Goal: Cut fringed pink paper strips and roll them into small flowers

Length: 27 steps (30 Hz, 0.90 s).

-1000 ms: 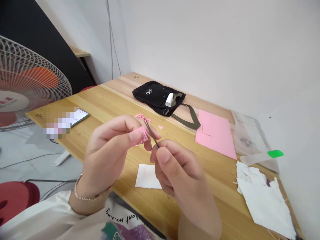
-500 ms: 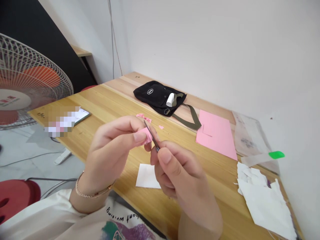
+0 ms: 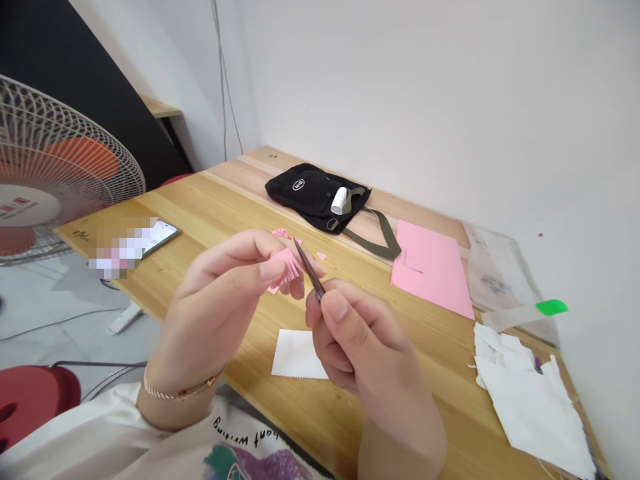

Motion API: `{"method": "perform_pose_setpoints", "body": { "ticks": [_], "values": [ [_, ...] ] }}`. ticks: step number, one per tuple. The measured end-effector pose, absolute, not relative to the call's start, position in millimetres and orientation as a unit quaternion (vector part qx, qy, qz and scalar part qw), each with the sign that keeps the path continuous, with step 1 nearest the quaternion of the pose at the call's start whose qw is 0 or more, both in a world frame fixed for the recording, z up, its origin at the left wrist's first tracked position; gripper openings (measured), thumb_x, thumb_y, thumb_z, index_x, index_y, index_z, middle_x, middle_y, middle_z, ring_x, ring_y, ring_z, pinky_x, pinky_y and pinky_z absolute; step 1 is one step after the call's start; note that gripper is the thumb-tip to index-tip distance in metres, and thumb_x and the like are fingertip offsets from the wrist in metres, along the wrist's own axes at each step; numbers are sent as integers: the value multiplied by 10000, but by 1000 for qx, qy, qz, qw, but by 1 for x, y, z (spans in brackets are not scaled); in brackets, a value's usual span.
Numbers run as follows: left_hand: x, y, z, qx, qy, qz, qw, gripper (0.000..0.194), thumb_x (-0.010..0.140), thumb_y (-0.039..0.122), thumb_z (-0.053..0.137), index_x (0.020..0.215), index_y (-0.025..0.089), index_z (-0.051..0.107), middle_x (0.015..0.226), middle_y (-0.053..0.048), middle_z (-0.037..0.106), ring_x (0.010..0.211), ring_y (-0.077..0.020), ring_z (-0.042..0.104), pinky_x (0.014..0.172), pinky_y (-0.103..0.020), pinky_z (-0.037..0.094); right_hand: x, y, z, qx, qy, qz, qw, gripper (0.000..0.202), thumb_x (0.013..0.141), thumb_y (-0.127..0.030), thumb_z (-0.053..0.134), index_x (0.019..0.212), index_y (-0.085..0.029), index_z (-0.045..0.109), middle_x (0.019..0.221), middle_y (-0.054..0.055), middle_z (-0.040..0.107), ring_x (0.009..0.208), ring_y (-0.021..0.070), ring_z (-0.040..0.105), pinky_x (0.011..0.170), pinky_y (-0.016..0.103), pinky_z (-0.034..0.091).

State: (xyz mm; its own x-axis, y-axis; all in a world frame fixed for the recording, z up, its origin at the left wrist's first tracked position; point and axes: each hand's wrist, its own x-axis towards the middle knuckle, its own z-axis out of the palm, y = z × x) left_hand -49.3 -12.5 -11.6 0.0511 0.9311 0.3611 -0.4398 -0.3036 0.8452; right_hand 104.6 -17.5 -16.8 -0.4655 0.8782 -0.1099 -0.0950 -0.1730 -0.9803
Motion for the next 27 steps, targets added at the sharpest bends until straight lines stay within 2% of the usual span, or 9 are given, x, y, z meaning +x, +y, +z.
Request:
{"method": "perform_pose_setpoints", "body": {
  "ticks": [8,15,27],
  "values": [
    [-47,-12,-12,482,247,640,545,148,834,185,560,693,146,582,706,-9,584,661,-87,532,631,-210,460,104,-18,-15,-369,-545,660,361,382,839,-552,472,713,-195,513,478,-74,248,403,56,172,334,192,99],
    [-48,-14,-11,476,271,642,537,161,818,191,577,665,143,580,652,-1,551,641,-87,514,619,-210,447,104,-19,-15,-347,-538,681,355,357,836,-539,484,709,-206,515,483,-66,261,393,56,167,340,205,97],
    [-50,-14,-11,480,263,629,552,169,819,199,572,659,147,567,703,-18,576,672,-101,525,636,-227,459,105,-18,-14,-361,-540,673,355,371,838,-548,477,708,-203,521,477,-64,265,398,61,174,340,209,107]
  ]
}}
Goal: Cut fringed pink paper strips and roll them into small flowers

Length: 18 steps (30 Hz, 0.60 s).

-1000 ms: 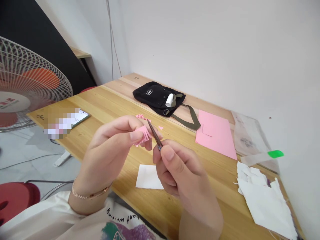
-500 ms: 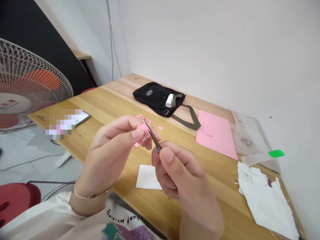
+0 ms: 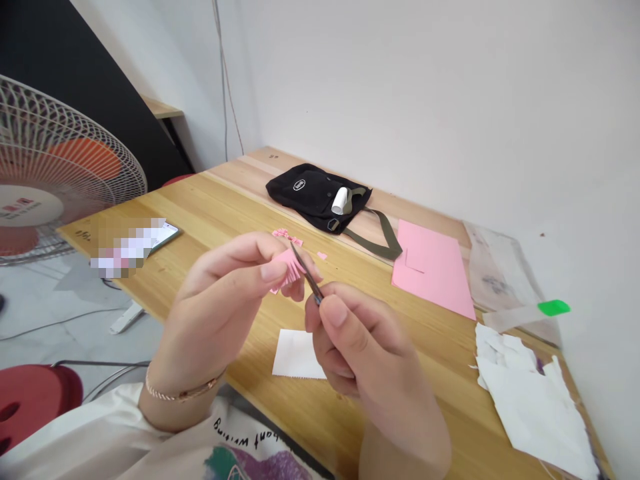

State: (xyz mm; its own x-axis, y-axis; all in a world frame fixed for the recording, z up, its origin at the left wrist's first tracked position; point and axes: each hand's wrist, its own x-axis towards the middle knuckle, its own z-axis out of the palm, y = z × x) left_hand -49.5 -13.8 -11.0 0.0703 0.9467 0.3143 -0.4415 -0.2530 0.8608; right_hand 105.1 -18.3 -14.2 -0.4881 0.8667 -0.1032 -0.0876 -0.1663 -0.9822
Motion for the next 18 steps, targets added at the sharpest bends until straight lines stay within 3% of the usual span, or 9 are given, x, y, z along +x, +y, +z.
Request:
{"method": "perform_pose_setpoints", "body": {
  "ticks": [18],
  "values": [
    [-48,-14,-12,480,279,641,530,150,812,189,585,668,145,581,644,5,568,625,-86,519,609,-218,455,105,-18,-17,-326,-527,705,344,336,865,-504,458,738,-202,528,488,-75,250,398,50,152,345,188,81]
  ]
}}
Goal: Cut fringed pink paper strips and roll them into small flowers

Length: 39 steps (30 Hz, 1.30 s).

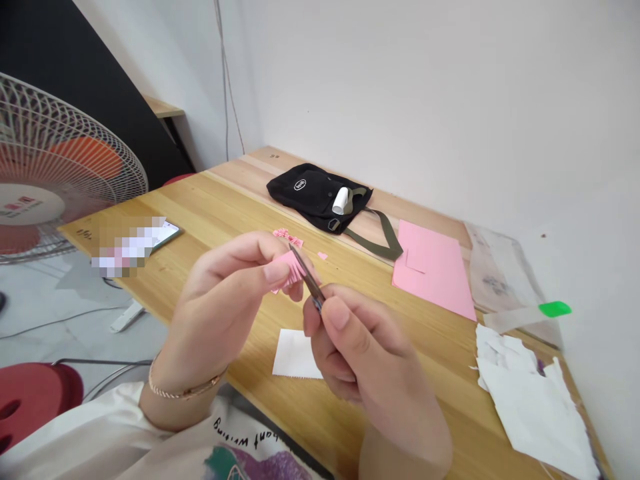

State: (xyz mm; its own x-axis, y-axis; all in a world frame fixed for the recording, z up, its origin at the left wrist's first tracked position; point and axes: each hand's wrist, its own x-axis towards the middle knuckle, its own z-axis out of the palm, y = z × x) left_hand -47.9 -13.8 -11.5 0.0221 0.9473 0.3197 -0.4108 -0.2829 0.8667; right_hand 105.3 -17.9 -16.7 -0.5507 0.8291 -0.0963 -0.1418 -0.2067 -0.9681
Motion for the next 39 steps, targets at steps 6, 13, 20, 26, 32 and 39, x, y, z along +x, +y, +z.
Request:
{"method": "perform_pose_setpoints", "body": {
  "ticks": [6,13,20,26,32,39],
  "values": [
    [-47,-15,-10,481,289,642,522,166,805,210,600,651,151,578,631,6,560,614,-95,523,599,-233,456,104,-19,-12,-339,-539,695,335,345,852,-520,466,726,-203,519,492,-70,252,400,56,158,345,196,85],
    [-47,-16,-10,480,298,642,518,176,800,220,606,641,155,570,634,1,564,617,-102,526,598,-240,456,106,-17,-14,-332,-538,705,322,358,840,-546,468,737,-208,524,502,-69,252,389,52,151,342,201,79],
    [-48,-15,-11,483,304,637,518,175,798,224,603,641,153,574,651,-5,575,622,-103,518,606,-242,457,107,-17,-14,-332,-533,708,322,358,833,-541,489,730,-200,520,490,-74,256,375,43,140,331,193,77],
    [-48,-15,-10,489,283,629,534,181,816,222,578,648,152,577,678,-15,595,633,-103,536,611,-235,469,106,-18,-12,-362,-542,685,325,370,830,-549,490,711,-199,507,489,-68,268,399,52,157,339,192,91],
    [-49,-16,-9,488,295,624,534,173,793,212,594,633,147,579,662,-14,580,633,-101,521,620,-235,461,108,-17,-12,-331,-542,705,317,364,832,-550,486,715,-205,503,492,-76,256,382,47,139,342,201,84],
    [-48,-16,-9,485,294,630,531,165,780,199,597,624,152,568,631,-1,556,616,-102,513,610,-243,458,107,-16,-11,-324,-538,713,312,380,822,-553,501,677,-202,483,498,-74,259,373,44,134,335,209,71]
  ]
}}
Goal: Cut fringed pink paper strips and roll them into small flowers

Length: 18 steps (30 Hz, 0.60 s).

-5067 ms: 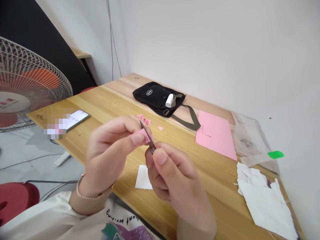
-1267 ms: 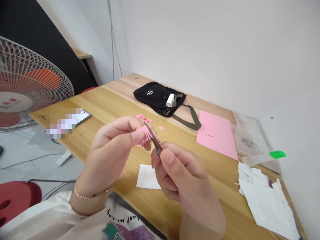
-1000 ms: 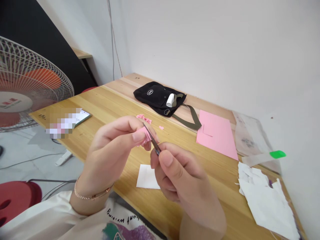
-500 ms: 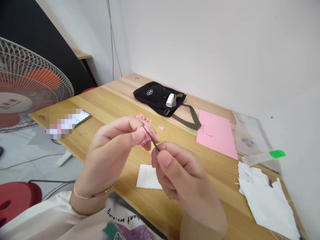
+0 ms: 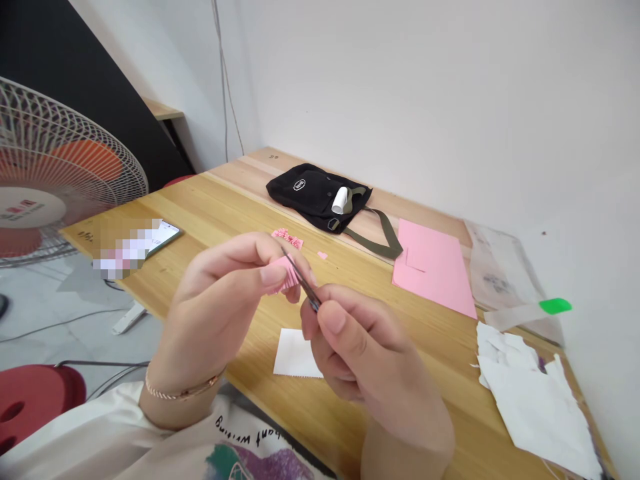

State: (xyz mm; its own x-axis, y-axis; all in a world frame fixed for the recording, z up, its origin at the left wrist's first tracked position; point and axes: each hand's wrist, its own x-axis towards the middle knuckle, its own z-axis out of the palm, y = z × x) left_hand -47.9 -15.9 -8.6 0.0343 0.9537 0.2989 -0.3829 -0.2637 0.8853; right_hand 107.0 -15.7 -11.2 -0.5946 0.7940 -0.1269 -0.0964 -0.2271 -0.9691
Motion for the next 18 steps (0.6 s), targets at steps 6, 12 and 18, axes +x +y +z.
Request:
{"method": "perform_pose_setpoints", "body": {
  "ticks": [6,12,18],
  "values": [
    [-48,-16,-9,484,282,632,536,158,783,187,593,632,149,567,638,0,569,620,-97,517,609,-235,457,108,-16,-11,-317,-543,714,307,380,831,-548,494,677,-200,479,495,-80,250,367,41,126,332,210,69],
    [-47,-17,-9,481,293,634,530,165,782,198,598,628,154,560,636,-1,563,622,-106,516,615,-249,461,107,-15,-10,-324,-553,709,294,398,828,-569,477,664,-208,445,491,-84,242,367,45,119,337,218,83],
    [-48,-17,-10,484,300,631,527,167,784,208,596,629,156,560,631,-4,559,626,-112,514,612,-252,459,106,-15,-12,-324,-552,708,299,403,833,-559,481,649,-207,410,504,-80,255,384,47,124,344,216,97]
  ]
}}
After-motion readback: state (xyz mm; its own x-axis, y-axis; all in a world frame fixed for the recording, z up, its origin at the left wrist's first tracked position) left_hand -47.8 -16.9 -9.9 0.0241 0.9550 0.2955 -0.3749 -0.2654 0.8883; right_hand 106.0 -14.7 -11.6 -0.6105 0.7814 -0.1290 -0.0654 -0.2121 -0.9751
